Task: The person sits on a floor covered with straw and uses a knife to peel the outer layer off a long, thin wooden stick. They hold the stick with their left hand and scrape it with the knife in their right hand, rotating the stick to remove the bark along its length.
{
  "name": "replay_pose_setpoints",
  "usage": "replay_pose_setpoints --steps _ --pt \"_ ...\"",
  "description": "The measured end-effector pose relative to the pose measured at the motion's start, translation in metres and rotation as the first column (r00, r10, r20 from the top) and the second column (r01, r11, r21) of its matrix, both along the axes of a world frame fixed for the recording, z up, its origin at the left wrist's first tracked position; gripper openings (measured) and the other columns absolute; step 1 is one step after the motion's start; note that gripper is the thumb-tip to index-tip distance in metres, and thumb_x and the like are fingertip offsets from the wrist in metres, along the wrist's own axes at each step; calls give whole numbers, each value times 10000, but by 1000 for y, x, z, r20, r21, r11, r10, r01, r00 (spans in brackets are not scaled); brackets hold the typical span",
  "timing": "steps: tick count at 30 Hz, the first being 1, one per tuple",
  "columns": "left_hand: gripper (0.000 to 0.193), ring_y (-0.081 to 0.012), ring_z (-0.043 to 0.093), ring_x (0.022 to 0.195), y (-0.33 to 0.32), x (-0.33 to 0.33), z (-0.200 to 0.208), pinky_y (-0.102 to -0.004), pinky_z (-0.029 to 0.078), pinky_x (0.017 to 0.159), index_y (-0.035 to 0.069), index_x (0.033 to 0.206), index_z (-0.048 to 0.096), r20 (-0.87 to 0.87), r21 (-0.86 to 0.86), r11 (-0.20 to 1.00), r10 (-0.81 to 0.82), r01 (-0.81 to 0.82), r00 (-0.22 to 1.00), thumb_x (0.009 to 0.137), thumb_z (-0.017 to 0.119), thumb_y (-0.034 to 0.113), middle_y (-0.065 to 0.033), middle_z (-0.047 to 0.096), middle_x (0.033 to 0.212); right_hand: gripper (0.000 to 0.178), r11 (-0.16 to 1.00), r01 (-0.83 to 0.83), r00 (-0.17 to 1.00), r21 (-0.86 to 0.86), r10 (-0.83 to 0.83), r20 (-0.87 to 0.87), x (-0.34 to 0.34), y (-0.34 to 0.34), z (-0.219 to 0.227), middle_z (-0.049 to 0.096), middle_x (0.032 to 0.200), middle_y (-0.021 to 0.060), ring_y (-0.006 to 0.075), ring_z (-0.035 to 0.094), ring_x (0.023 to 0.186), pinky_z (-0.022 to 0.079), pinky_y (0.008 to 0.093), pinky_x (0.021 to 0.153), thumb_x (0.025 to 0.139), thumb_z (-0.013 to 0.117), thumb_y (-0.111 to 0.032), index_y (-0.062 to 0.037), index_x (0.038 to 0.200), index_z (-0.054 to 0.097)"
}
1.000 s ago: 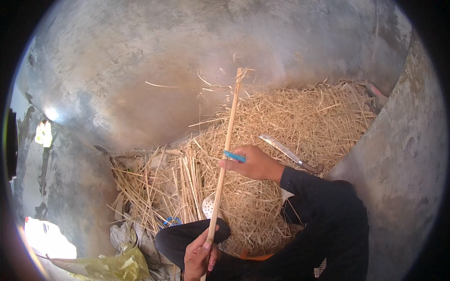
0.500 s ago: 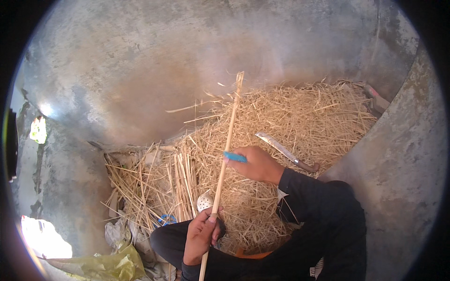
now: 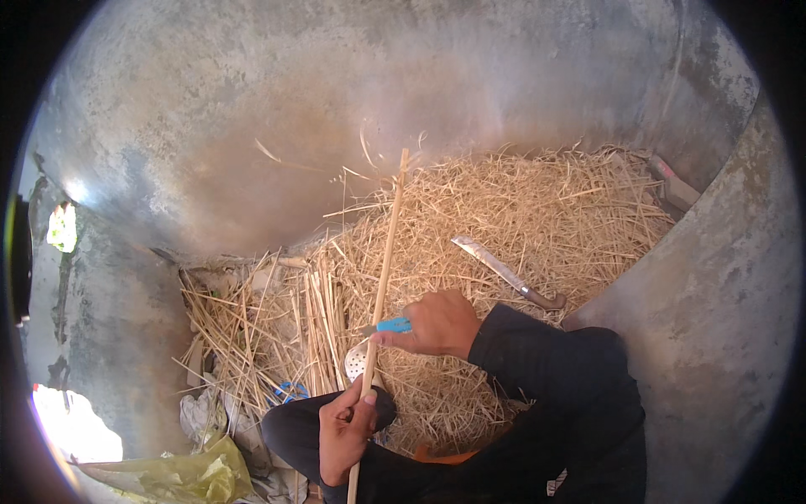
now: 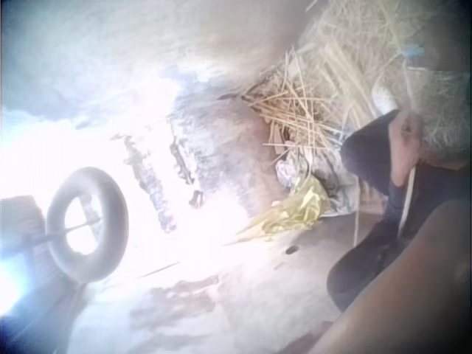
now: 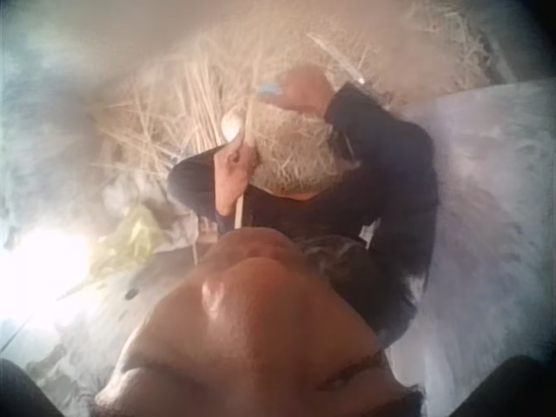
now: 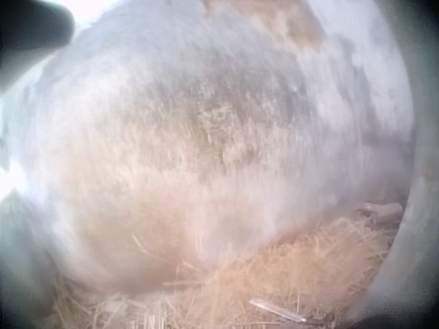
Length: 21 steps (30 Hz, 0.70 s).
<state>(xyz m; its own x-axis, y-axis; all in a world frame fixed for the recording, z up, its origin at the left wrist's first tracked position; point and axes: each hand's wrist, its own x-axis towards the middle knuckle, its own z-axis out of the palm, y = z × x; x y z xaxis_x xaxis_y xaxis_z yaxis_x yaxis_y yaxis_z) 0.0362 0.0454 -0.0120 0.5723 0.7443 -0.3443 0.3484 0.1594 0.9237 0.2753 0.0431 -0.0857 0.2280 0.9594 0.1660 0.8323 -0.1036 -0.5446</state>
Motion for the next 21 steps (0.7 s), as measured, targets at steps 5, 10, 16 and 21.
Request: replay_pose_setpoints --steps 5,10,16,21 --pt "369 -12 376 611 4 -4 -2 -183 323 509 -64 1267 509 -43 190 981 -19 27 999 948 541 118 38 477 669 781 999 12 997 37 -15 75 6 5 7 490 432 104 289 535 416 422 415 450 724 465 -817 -72 534 604" --pt "358 -13 386 628 -10 -1 1 -191 340 523 -77 1247 519 -5 205 974 -93 93 996 946 548 115 33 477 681 791 965 253 965 65 -257 56 58 25 -7 475 424 113 278 528 407 416 421 443 760 444 -796 -53 537 596" --pt "350 -22 465 726 -8 -4 5 -199 433 619 -68 1238 529 -38 87 995 -53 56 998 937 555 109 -24 581 772 834 991 -27 997 130 18 72 9 -3 0 436 406 71 216 495 382 371 397 386 781 356 -822 -61 504 552" --pt "355 -26 487 748 -9 -4 6 -213 457 649 -60 1231 533 -100 359 927 -80 111 992 915 573 98 -108 623 788 840 988 155 988 -5 -155 -11 47 20 11 476 433 92 233 529 412 404 434 437 746 340 -857 -83 528 583"
